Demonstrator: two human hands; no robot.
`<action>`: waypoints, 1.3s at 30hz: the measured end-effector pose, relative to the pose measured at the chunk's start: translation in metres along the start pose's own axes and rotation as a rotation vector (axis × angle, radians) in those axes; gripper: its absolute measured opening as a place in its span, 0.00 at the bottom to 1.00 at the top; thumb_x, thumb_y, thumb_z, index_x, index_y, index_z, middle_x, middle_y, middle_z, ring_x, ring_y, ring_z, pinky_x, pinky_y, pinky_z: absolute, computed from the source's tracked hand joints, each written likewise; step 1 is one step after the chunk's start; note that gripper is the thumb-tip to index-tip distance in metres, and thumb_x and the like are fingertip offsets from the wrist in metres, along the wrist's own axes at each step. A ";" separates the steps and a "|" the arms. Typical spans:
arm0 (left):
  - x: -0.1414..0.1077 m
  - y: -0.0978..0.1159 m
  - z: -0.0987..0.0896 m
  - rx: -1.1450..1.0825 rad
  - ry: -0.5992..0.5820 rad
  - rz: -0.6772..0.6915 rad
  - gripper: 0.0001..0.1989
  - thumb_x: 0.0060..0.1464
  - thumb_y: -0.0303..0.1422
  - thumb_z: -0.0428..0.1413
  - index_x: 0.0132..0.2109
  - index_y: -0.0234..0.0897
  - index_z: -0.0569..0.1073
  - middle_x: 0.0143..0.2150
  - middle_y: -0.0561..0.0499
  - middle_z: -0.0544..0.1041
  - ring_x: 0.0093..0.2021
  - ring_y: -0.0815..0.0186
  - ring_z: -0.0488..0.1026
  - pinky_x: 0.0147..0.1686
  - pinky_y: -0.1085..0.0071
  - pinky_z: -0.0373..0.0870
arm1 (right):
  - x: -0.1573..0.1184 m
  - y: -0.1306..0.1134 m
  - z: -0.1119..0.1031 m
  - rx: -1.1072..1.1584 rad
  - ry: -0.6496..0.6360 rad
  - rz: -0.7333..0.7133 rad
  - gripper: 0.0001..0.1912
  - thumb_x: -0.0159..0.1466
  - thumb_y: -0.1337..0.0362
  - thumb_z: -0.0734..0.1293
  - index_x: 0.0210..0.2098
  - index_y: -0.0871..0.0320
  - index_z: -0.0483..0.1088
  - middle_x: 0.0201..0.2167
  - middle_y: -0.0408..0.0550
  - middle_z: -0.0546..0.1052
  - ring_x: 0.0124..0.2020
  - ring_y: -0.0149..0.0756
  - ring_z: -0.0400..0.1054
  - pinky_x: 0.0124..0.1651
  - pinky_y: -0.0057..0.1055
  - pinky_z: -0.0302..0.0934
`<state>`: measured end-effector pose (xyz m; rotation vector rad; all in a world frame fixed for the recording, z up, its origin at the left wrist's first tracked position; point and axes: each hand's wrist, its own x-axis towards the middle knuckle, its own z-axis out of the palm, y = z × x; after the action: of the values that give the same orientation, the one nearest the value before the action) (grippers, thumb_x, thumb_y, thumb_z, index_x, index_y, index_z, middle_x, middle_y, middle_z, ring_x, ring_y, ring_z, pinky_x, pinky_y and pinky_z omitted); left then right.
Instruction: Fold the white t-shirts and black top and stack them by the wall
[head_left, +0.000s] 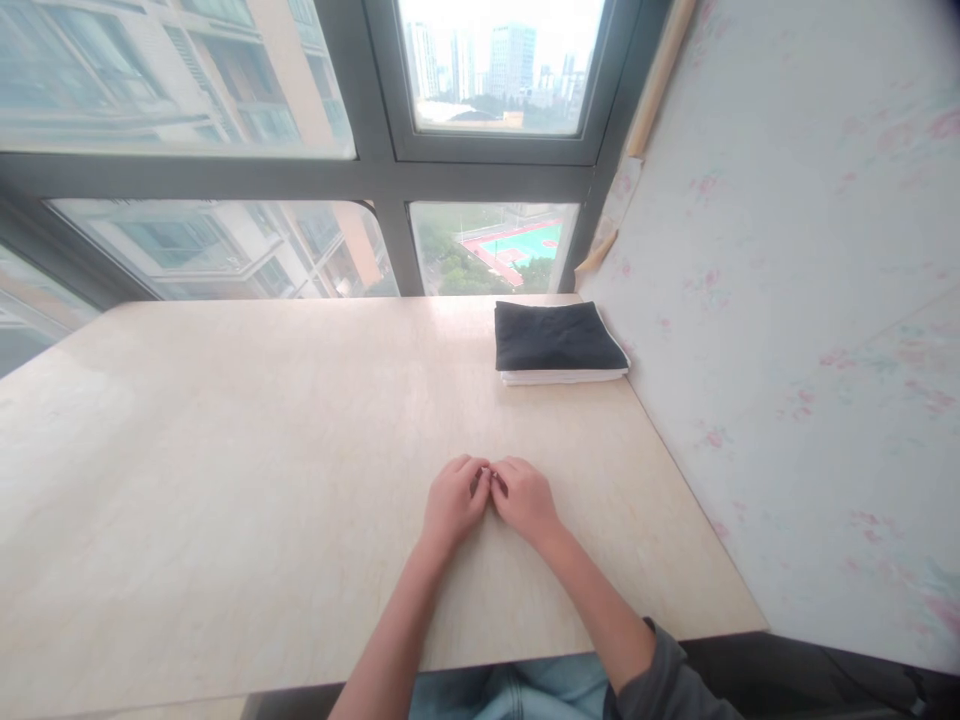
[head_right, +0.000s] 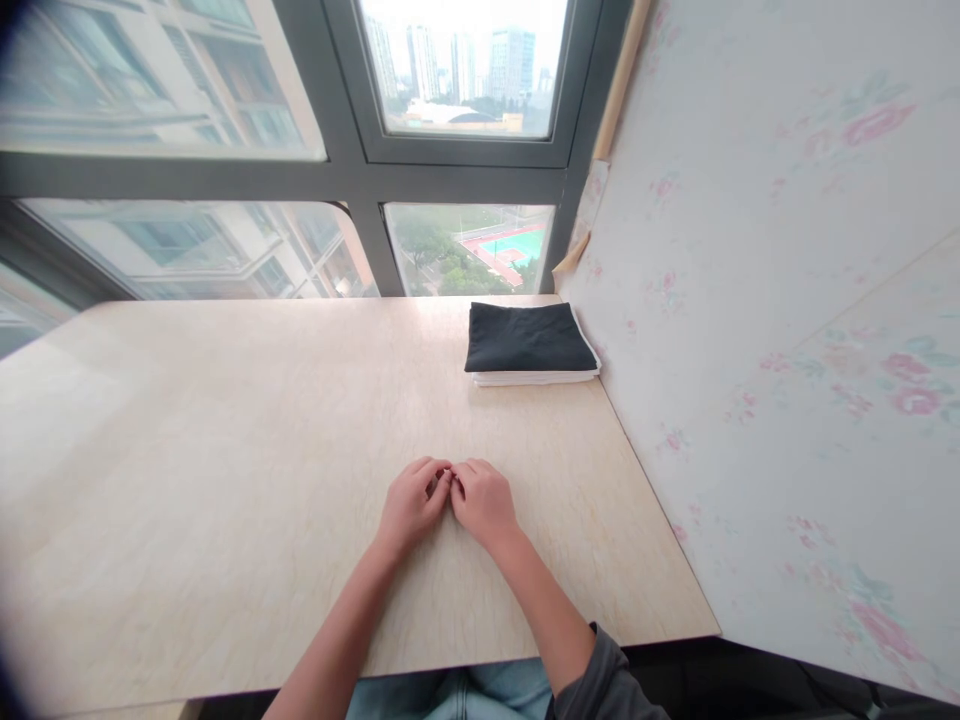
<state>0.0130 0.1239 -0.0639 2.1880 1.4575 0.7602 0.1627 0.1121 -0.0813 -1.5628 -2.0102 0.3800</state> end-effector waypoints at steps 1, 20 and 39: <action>0.000 0.000 0.000 0.004 0.002 -0.004 0.10 0.64 0.32 0.48 0.42 0.39 0.74 0.38 0.50 0.77 0.40 0.64 0.73 0.40 0.68 0.66 | 0.000 0.000 0.000 0.000 0.001 0.001 0.11 0.67 0.70 0.60 0.39 0.56 0.75 0.36 0.47 0.78 0.39 0.36 0.70 0.42 0.30 0.61; -0.002 -0.003 0.002 0.019 0.026 -0.009 0.08 0.63 0.30 0.50 0.41 0.40 0.74 0.36 0.51 0.76 0.38 0.65 0.73 0.38 0.70 0.67 | -0.001 0.001 -0.002 0.047 0.050 -0.015 0.11 0.67 0.69 0.61 0.38 0.55 0.75 0.34 0.47 0.76 0.40 0.38 0.69 0.43 0.33 0.62; -0.003 0.003 0.007 0.324 0.135 -0.028 0.32 0.58 0.28 0.51 0.68 0.32 0.57 0.63 0.34 0.68 0.59 0.49 0.68 0.56 0.51 0.66 | -0.001 -0.004 -0.001 -0.141 0.053 -0.043 0.24 0.66 0.66 0.60 0.61 0.63 0.66 0.58 0.60 0.70 0.56 0.48 0.62 0.61 0.48 0.57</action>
<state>0.0190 0.1193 -0.0680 2.3830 1.7824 0.7157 0.1603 0.1104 -0.0788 -1.5934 -2.0640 0.1814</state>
